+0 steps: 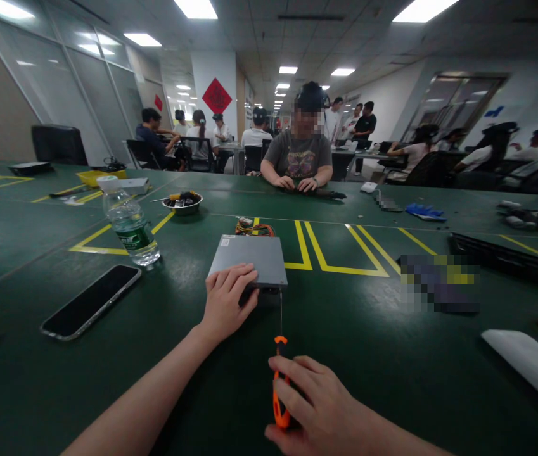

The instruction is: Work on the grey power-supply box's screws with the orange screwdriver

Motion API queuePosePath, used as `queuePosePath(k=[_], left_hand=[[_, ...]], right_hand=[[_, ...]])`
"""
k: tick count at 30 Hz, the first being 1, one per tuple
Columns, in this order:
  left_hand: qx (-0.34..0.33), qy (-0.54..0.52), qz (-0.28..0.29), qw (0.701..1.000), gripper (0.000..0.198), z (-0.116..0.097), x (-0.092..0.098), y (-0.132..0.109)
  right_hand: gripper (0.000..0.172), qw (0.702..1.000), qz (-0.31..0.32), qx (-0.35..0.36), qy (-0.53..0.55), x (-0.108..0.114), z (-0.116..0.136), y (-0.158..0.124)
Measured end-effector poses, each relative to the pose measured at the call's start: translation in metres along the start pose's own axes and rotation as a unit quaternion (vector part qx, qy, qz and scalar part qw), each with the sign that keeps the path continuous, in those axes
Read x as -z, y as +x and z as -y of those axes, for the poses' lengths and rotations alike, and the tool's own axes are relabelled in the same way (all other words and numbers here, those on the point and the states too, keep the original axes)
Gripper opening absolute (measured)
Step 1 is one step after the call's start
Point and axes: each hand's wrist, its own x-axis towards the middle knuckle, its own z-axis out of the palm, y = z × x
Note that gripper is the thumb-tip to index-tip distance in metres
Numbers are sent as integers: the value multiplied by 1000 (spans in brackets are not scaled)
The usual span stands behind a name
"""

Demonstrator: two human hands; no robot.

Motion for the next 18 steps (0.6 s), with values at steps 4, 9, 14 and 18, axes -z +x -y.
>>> queuePosePath(k=[4,9,14,18], left_hand=[[0,1,0,1000,25,-1,1,0],[-2,0,5,1000,25,-1,2,0],[0,-1,9,1000,26,-1,2,0],[-1,0,10,1000,26,-1,2,0]], right_hand=[[27,999,34,7,-8,3,3,3],[24,1000,-19,22,-1,-2,1,0],[19,998,-57,28,7,-1,-1,-3],[17,997,-48,59,23,1,1,0]])
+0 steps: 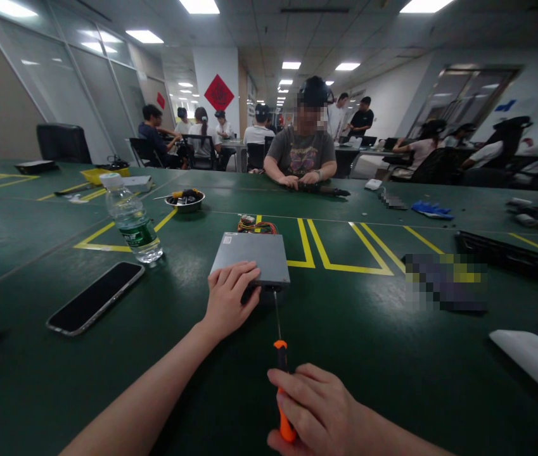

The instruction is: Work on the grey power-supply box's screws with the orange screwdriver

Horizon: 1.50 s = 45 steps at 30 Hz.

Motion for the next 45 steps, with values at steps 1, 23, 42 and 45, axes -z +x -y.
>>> queuePosePath(k=[1,23,42,45], left_hand=[[-1,0,-1,1000,26,0,0,0],[5,-2,5,1000,26,1,0,-1],[12,-6,6,1000,29,-3,-2,-1],[13,-7,1,1000,26,-3,-2,-1]], right_hand=[[18,1000,7,2,6,0,0,1],[22,998,55,-34,21,-10,-4,-1],[22,995,82,-40,51,-8,-1,9],[29,993,99,-30,47,-4,-1,12]])
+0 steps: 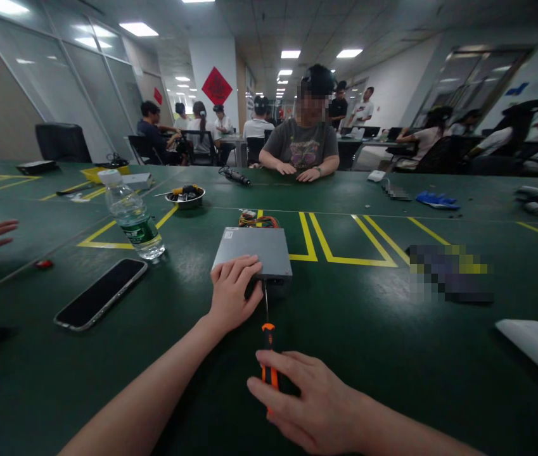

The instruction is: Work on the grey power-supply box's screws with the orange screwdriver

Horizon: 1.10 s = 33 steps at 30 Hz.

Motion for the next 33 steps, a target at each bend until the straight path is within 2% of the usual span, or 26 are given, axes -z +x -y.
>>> queuePosePath(k=[8,16,23,26,30,33], left_hand=[[-5,-16,13,1000,27,2,2,2],[-17,-18,10,1000,29,8,1,1],[-22,-4,-5,1000,27,6,0,0],[-18,-4,-6,1000,27,4,0,0],[-12,-5,-11,1000,27,2,0,0],[-10,-3,-13,1000,26,0,0,-1]], right_hand=[[11,996,-21,50,-77,-12,-1,-5],[28,996,-56,29,-55,-1,-3,5],[19,996,-64,37,-53,-7,-1,3],[22,997,-67,24,-35,-5,-1,2],[29,998,-41,21,-32,0,0,4],[24,997,-51,25,-53,-2,0,4]])
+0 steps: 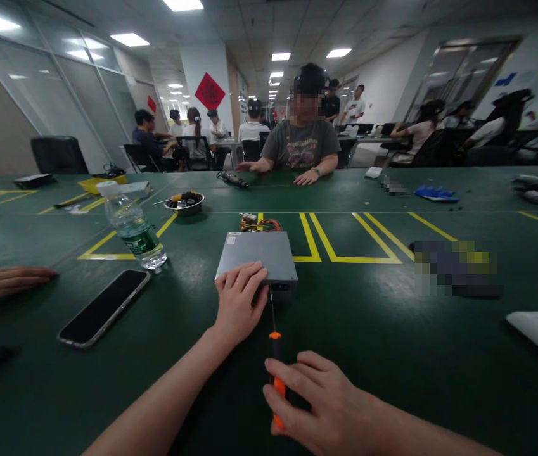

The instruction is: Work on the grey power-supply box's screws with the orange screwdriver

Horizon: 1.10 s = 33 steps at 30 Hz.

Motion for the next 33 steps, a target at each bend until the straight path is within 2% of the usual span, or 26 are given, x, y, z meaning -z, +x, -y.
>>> queuePosePath(k=[5,10,12,20,27,33], left_hand=[[-3,5,-3,1000,26,1,0,-1],[-8,4,10,1000,26,2,2,-1],[-5,2,14,1000,26,1,2,-1],[-1,3,8,1000,26,0,2,0],[18,-9,15,1000,24,-1,3,-1],[22,-9,14,1000,23,-3,2,0]], right_hand=[[19,1000,-15,10,7,-4,-4,-4],[32,999,34,-4,9,1,-2,-4],[32,999,47,-10,1,1,1,-4],[15,1000,2,-11,12,-10,2,-6],[30,999,16,1,29,0,-1,-6],[33,1000,-14,19,15,-1,-3,-7]])
